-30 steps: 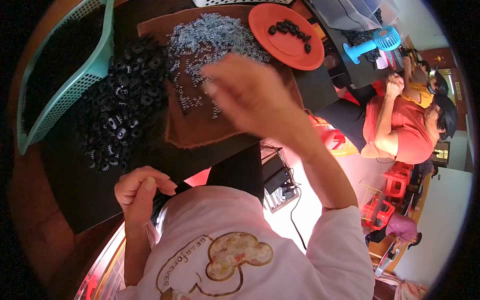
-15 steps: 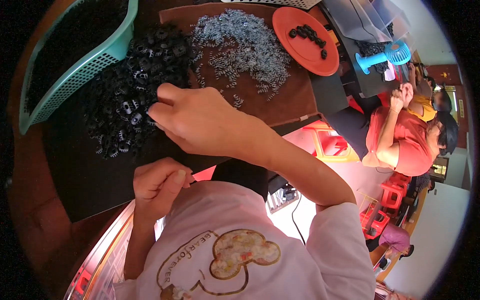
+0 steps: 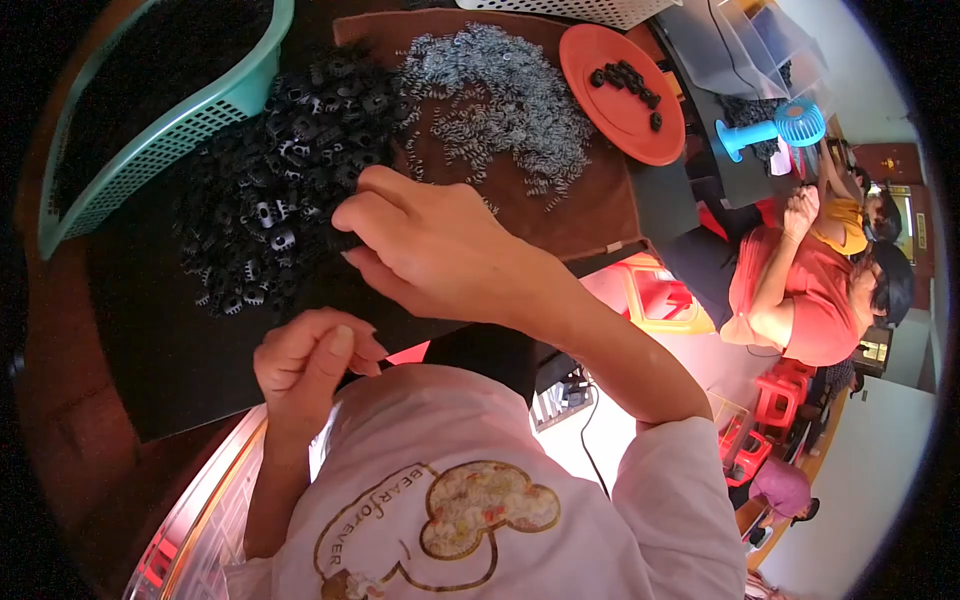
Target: Assemble small metal components into black plastic parts.
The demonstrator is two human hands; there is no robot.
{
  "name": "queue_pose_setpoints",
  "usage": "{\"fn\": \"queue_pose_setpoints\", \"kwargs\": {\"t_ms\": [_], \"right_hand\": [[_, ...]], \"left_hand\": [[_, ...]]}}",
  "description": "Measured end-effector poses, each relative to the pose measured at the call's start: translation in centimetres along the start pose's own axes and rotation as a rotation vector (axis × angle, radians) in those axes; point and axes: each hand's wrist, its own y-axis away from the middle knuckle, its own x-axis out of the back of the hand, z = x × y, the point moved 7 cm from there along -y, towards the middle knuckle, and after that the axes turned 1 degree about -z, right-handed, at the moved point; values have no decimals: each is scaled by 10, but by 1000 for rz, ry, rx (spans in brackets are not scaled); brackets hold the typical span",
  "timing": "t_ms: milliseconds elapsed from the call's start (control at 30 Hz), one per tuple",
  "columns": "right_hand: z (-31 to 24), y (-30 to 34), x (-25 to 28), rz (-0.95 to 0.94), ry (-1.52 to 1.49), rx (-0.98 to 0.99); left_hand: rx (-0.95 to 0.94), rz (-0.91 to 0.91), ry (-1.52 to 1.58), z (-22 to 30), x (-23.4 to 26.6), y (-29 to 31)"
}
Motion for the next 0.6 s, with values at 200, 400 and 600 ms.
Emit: {"fn": "queue_pose_setpoints", "kwargs": {"t_ms": [200,400,600], "right_hand": [[-9,16,17,68,-282,-19],[-40,22,11,98,-93,42],[-11,49,35,166,-20,109]], "left_hand": [[34,71,247,-3,1,-8],[-59,69,277,7,-3,-8],[-65,156,254,4,-1,-9]]}}
